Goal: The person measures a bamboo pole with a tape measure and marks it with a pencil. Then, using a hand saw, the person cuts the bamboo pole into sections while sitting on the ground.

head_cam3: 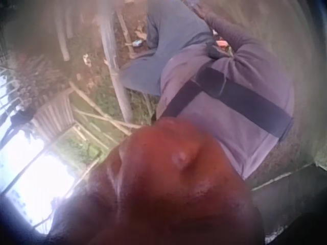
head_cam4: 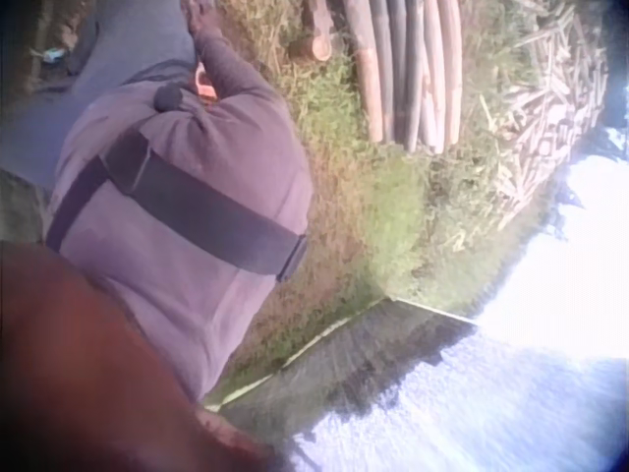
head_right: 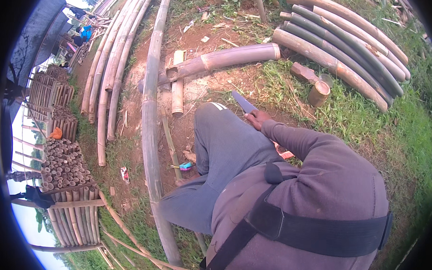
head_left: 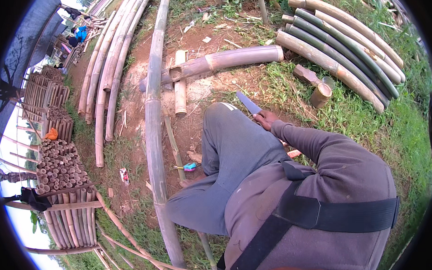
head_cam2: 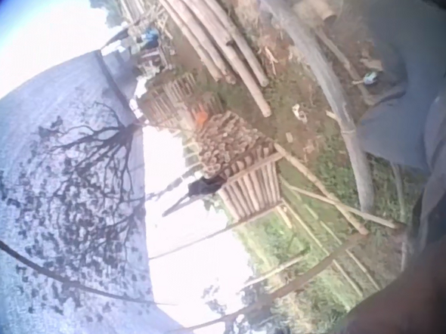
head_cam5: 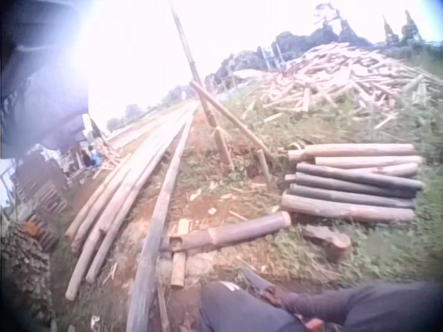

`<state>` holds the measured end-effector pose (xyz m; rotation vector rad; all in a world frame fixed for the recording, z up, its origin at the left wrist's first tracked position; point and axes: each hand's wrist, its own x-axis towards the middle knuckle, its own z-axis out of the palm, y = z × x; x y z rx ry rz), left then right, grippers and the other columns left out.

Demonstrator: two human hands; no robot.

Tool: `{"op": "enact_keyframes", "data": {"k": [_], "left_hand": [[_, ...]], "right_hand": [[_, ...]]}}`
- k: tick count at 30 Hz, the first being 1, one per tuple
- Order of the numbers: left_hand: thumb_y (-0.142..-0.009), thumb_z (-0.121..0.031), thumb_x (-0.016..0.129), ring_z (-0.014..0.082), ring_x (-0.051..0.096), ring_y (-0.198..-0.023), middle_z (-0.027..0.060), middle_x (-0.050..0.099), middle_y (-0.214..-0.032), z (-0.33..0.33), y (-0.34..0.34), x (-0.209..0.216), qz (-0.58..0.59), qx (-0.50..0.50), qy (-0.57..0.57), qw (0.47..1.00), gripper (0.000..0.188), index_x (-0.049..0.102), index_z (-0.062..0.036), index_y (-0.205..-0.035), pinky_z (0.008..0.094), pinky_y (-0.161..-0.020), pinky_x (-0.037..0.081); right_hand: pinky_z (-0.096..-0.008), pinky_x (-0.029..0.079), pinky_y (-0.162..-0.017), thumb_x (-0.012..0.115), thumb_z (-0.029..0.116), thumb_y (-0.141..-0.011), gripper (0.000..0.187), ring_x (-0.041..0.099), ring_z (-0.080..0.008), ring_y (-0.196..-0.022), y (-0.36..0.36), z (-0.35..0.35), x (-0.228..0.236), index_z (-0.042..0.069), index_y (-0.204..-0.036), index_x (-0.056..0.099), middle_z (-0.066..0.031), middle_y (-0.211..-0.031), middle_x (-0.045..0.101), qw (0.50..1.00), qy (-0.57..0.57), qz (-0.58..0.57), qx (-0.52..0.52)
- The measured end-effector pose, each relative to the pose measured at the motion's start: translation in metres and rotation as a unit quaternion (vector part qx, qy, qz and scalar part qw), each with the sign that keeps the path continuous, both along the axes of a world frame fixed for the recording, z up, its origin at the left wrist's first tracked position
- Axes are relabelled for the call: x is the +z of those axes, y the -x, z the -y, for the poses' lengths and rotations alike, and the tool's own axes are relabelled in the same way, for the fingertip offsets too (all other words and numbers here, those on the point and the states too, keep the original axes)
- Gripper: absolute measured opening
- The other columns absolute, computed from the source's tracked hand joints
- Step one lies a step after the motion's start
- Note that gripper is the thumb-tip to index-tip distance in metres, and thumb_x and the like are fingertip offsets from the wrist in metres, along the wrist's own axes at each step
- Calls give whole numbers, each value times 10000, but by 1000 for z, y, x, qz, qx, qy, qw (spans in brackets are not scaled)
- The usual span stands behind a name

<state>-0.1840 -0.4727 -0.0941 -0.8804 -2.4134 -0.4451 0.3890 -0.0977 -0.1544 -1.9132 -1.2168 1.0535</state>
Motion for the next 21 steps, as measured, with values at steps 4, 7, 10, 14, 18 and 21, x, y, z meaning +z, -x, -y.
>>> {"op": "enact_keyframes", "data": {"k": [4, 7, 10, 14, 18, 21], "left_hand": [[-946, -421, 742, 272, 544, -865, 114, 592, -951, -4, 7, -4, -19, -1, 3, 1000, 382, 629, -59, -994, 478, -753, 446], [-948, -433, 735, 284, 555, -920, 123, 598, -1012, 0, 12, -7, -35, 5, 2, 999, 393, 632, -66, -1046, 489, -788, 455], [-950, -445, 727, 296, 566, -975, 133, 603, -1072, 7, 17, -6, -52, 14, 7, 999, 411, 634, -74, -1098, 500, -823, 465], [-952, -461, 717, 312, 581, -1048, 145, 611, -1153, 6, 26, -7, -73, 32, 10, 997, 442, 638, -83, -1167, 514, -870, 477], [-955, -477, 707, 328, 596, -1121, 158, 618, -1234, -34, 24, -16, -91, 28, 20, 995, 481, 641, -93, -1236, 529, -917, 489], [-962, -543, 670, 377, 526, -1290, 160, 540, -1405, -83, 0, -13, 33, 26, 55, 998, 593, 580, -133, -1382, 583, -1047, 447]], "right_hand": [[-472, 527, -987, 549, 537, -988, 615, 695, -424, -1120, -24, 27, -44, -2, -1227, 725, -284, -1184, 721, 999, 35, 8, -13], [-467, 525, -1000, 599, 502, -974, 593, 692, -419, -1141, -29, 39, -55, -5, -1262, 708, -289, -1207, 714, 996, 84, 28, 23], [-457, 517, -1031, 661, 463, -954, 588, 681, -409, -1179, -25, 42, -51, -2, -1314, 678, -284, -1249, 702, 990, 116, 54, 51], [-446, 501, -1076, 734, 418, -926, 591, 659, -399, -1233, -21, 22, -45, 13, -1347, 646, -261, -1293, 691, 989, 97, 100, 57], [-472, 492, -1087, 760, 444, -901, 647, 645, -381, -1261, -33, -4, -28, 44, -1384, 600, -242, -1335, 669, 974, 158, 152, 54], [-527, 461, -1105, 768, 444, -888, 690, 589, -361, -1335, -14, -8, -6, 80, -1427, 537, -197, -1419, 612, 943, 245, 228, 3]]}}
